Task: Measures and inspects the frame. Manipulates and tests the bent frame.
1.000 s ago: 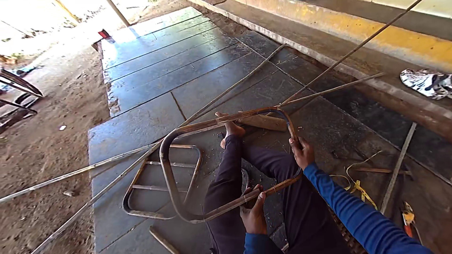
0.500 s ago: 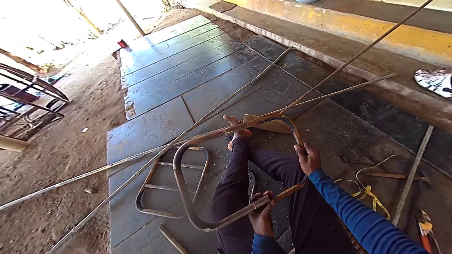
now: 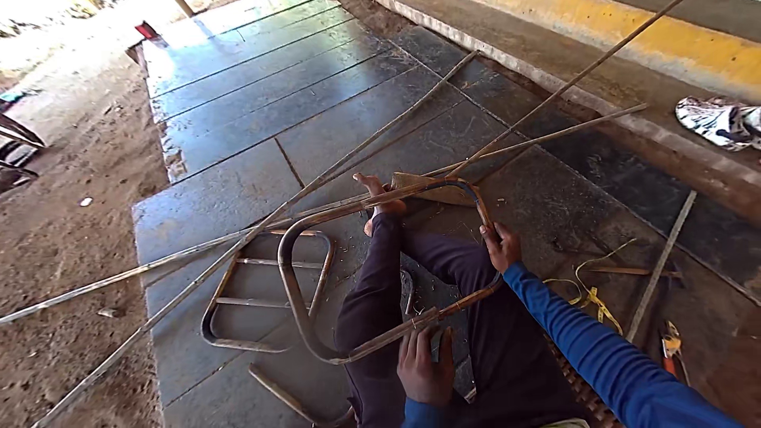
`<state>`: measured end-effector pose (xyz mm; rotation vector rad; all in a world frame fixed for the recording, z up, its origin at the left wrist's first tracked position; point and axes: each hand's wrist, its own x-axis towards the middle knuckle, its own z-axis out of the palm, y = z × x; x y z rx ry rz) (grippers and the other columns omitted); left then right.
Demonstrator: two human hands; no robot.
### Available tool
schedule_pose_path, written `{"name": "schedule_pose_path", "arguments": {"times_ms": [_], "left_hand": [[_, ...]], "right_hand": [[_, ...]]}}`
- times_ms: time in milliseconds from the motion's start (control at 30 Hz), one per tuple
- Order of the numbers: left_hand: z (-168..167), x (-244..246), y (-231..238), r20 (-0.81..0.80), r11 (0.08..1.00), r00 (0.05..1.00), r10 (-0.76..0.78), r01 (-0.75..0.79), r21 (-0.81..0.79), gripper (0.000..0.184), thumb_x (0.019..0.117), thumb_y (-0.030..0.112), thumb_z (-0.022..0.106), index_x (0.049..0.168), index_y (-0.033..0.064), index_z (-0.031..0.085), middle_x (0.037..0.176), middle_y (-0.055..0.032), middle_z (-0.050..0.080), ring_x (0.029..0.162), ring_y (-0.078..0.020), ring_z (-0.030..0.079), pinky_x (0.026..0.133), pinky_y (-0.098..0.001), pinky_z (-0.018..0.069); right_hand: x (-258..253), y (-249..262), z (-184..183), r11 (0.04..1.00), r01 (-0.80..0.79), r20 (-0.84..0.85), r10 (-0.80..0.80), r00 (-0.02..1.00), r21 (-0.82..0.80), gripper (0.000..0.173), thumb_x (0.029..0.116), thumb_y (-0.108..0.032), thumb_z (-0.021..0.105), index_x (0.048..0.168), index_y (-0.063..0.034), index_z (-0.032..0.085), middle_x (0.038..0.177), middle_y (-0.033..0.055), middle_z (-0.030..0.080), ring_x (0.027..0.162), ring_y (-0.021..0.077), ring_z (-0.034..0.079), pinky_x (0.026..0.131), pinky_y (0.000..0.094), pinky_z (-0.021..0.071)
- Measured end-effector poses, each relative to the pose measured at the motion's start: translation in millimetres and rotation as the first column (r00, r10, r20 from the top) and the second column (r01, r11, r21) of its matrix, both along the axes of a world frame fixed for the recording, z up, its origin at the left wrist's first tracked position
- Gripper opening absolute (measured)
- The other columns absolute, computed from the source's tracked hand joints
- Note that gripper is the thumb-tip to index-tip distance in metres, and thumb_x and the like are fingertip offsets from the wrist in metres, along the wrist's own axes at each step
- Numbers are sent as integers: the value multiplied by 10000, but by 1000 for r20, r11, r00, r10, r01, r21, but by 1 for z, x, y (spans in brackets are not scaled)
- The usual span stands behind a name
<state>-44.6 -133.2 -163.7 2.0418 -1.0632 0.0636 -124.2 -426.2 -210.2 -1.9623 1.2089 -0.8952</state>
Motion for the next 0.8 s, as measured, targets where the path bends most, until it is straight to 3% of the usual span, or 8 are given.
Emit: {"name": "schedule_pose_path", "arguments": {"times_ms": [100, 133, 200, 367, 600, 667, 733, 800], "left_hand": [[25, 36, -25, 95, 850, 978, -188, 114, 514, 601, 865, 511, 745, 1294, 93, 698, 1344, -127, 670, 1344, -388, 543, 1171, -621, 338], [31, 44, -35, 0, 705, 977, -215, 155, 692, 600, 896, 525, 715, 1320, 102, 681, 1338, -118, 676, 1330, -361, 563, 1174, -602, 337], [37, 55, -50, -171, 488, 955, -241, 271, 830, 501, 986, 521, 608, 1277, 119, 677, 1242, -105, 710, 1168, -317, 671, 1019, -550, 500], [-5, 42, -35, 223, 850, 915, -335, 191, 492, 281, 926, 346, 687, 1024, 96, 772, 938, -76, 771, 832, -267, 762, 692, -452, 627], [-34, 34, -31, 369, 917, 876, -311, 175, 358, 291, 937, 333, 636, 969, 72, 760, 859, -76, 748, 745, -231, 748, 631, -383, 621], [-13, 34, -40, 152, 774, 911, -383, 226, 591, 362, 943, 399, 656, 1098, 84, 743, 943, -92, 755, 787, -261, 755, 649, -438, 623], [19, 35, -64, -203, 434, 924, -325, 336, 836, 597, 970, 472, 639, 1439, 112, 555, 1261, -135, 687, 1034, -335, 718, 856, -533, 587], [22, 37, -85, -314, 280, 912, -262, 384, 880, 699, 940, 454, 685, 1516, 127, 460, 1365, -148, 629, 1141, -366, 674, 925, -572, 558]], "right_hand": [[3, 1, 2, 999, -16, 6, 16, 1000, 32, 422, 1029, -403, 609, 1168, -18, 709, 859, 150, 710, 761, 273, 697, 746, 524, 580], [3, 2, 2, 999, -15, 4, 15, 1000, 44, 417, 1030, -398, 609, 1182, -21, 708, 868, 150, 713, 771, 272, 699, 755, 524, 580], [3, 0, 3, 999, -2, 7, 1, 1000, 41, 411, 1030, -389, 617, 1196, -25, 710, 877, 153, 723, 776, 276, 707, 762, 525, 581], [-2, -8, 12, 998, 34, 0, -35, 999, 55, 405, 1029, -400, 617, 1185, -38, 711, 857, 137, 717, 759, 262, 697, 741, 510, 574], [1, -10, 15, 999, 22, -64, -19, 998, 46, 417, 1027, -424, 603, 1211, -68, 720, 862, 119, 730, 771, 264, 713, 747, 531, 587], [-1, -10, 7, 998, 22, -60, -19, 998, 62, 411, 1028, -423, 605, 1202, -70, 722, 855, 123, 726, 769, 268, 710, 742, 532, 585], [-3, -8, 5, 997, 21, -48, -17, 999, 78, 406, 1025, -421, 615, 1208, -76, 725, 867, 124, 731, 772, 263, 710, 747, 526, 584], [-2, -6, 8, 996, 19, -34, -16, 999, 85, 406, 1027, -418, 615, 1230, -84, 720, 894, 123, 738, 791, 258, 715, 761, 524, 585]]}}
